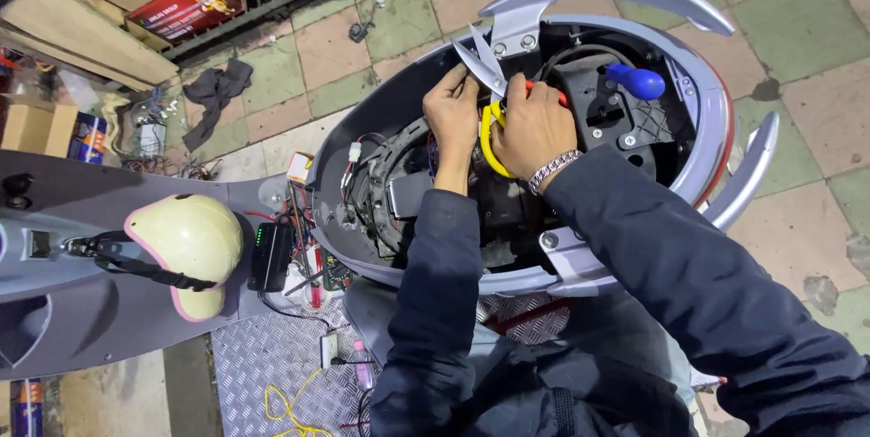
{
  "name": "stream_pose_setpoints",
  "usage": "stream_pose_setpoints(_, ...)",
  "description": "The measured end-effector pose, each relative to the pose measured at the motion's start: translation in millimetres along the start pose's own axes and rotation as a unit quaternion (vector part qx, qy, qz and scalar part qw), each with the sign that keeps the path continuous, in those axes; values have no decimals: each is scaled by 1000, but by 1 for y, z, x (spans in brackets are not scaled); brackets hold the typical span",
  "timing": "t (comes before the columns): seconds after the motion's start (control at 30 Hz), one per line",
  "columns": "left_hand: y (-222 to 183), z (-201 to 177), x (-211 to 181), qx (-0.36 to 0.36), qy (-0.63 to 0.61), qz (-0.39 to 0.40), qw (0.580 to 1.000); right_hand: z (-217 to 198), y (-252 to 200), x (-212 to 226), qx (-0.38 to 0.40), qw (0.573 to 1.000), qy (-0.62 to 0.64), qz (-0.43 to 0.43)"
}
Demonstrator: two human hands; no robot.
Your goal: Organizing and connecting the electrical wiring harness inside a motorcycle using hands and scissors.
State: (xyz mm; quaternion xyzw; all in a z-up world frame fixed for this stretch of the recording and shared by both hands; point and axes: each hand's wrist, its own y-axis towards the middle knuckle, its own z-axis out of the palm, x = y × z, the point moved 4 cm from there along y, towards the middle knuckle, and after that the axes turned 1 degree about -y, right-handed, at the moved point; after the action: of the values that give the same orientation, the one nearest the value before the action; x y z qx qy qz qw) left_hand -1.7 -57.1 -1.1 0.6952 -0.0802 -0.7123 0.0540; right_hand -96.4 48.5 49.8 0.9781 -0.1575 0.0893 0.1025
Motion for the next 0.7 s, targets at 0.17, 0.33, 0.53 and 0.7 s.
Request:
stream_pose_setpoints(0.17,-3,1,-7,7,28,31,999,0,0,3,-2,1000,-13,-7)
stream_pose_setpoints(0.33,-8,4,-10,16,-13,26,999,-1,-1,7,-19,1000,-17,-5)
stream_pose_setpoints(0.53,-10,4,-19,5,-16,1,1000,2,0,8,-24,999,-28,-5)
stream_pose_setpoints(0.7,-8,4,-14,0,-23,-6,1000,4,1,7,-26,999,-18,-2)
